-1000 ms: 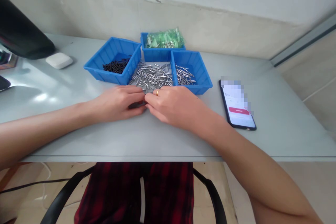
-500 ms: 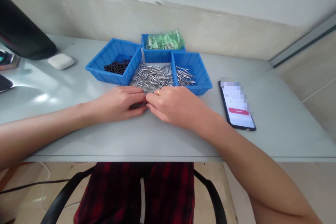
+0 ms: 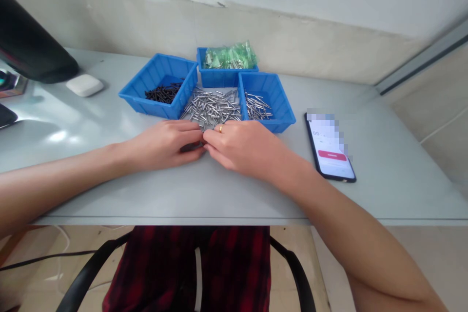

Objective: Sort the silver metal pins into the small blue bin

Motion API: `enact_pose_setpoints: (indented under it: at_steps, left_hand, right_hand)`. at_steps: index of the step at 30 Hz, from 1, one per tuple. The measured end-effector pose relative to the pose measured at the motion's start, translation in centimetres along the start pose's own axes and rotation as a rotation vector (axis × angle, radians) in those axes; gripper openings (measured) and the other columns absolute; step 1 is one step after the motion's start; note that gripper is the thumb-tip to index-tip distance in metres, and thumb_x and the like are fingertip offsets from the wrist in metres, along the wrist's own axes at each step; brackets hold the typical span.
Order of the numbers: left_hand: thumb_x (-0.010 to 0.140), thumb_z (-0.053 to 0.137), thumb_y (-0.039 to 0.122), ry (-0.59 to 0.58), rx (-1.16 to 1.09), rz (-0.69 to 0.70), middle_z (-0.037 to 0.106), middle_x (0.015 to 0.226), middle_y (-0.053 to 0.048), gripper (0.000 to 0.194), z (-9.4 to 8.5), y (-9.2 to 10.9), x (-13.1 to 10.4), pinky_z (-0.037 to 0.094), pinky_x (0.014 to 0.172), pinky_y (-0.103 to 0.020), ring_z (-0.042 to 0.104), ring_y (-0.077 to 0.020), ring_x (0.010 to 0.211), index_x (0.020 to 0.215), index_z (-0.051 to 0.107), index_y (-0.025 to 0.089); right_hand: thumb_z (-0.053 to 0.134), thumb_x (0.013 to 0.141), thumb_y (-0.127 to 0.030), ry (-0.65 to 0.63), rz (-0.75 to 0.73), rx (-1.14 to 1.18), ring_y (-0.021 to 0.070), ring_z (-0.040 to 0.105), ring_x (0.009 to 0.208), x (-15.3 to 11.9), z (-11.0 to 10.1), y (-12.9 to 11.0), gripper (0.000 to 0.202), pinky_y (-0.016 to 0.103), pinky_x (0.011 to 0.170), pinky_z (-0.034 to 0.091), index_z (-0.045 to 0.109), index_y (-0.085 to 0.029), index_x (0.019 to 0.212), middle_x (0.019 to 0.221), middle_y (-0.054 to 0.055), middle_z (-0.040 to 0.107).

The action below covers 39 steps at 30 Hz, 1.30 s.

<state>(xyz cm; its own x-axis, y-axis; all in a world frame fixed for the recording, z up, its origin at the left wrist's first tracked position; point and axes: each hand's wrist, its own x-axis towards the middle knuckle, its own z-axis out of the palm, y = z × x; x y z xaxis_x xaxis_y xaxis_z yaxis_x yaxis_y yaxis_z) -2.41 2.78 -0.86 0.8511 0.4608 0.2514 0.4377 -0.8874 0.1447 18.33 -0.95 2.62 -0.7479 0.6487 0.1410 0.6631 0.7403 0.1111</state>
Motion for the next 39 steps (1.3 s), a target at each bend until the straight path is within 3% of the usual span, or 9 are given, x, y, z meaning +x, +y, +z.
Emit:
enact_pose_setpoints:
  at_steps: [12,17,22,27,33,39]
  left_hand:
    - [0.089,0.048,0.023,-0.005,0.001,-0.009,0.055,0.074,-0.002,0.017,-0.09,0.05,0.07,0.039,0.061,-0.025,0.052,-0.0129,0.067,0.076,0.056,0.016]
    - [0.087,0.049,0.022,-0.005,-0.103,-0.057,0.055,0.073,-0.001,0.015,-0.24,0.21,0.1,0.039,0.059,-0.023,0.052,-0.0117,0.065,0.076,0.057,0.015]
    - [0.085,0.051,0.021,0.089,-0.277,-0.144,0.058,0.074,0.0,0.011,-0.5,0.49,0.27,0.041,0.061,-0.02,0.054,-0.01,0.067,0.08,0.058,0.015]
    - [0.083,0.053,0.021,0.165,-0.315,-0.223,0.059,0.075,0.001,0.009,-0.59,0.64,0.33,0.041,0.061,-0.02,0.054,-0.0094,0.067,0.081,0.06,0.015]
    - [0.082,0.054,0.019,0.264,-0.365,-0.227,0.061,0.078,0.001,0.008,-0.66,0.73,0.32,0.045,0.064,-0.019,0.056,-0.0088,0.069,0.084,0.061,0.015]
    - [0.082,0.055,0.019,0.261,-0.367,-0.218,0.061,0.076,0.001,0.009,-0.81,0.9,0.36,0.045,0.061,-0.019,0.056,-0.0088,0.067,0.086,0.062,0.015]
  right_hand:
    - [0.041,0.093,-0.025,0.0,0.001,-0.015,0.0167,0.056,0.073,0.02,-0.13,-0.06,0.022,0.029,0.057,0.026,0.058,-0.016,0.084,0.076,0.004,0.062]
    - [0.043,0.093,-0.025,0.01,0.023,0.013,0.016,0.057,0.073,0.04,0.05,0.05,0.02,0.029,0.056,0.026,0.059,-0.016,0.085,0.076,0.004,0.062]
    - [0.043,0.091,-0.025,0.009,0.057,0.016,0.0164,0.058,0.073,0.04,0.07,0.14,0.02,0.029,0.055,0.026,0.061,-0.016,0.089,0.076,0.003,0.063]
    - [0.042,0.092,-0.025,0.035,0.079,0.026,0.0166,0.059,0.074,0.03,0.13,0.19,0.022,0.028,0.055,0.028,0.063,-0.017,0.093,0.079,0.004,0.065]
    - [0.042,0.092,-0.025,0.04,0.081,0.049,0.017,0.059,0.075,0.08,0.21,0.35,0.023,0.028,0.057,0.03,0.063,-0.016,0.096,0.081,0.005,0.066]
    - [0.042,0.091,-0.023,-0.023,0.038,0.043,0.0168,0.058,0.073,0.11,0.25,0.36,0.019,0.028,0.057,0.029,0.061,-0.016,0.09,0.078,0.005,0.064]
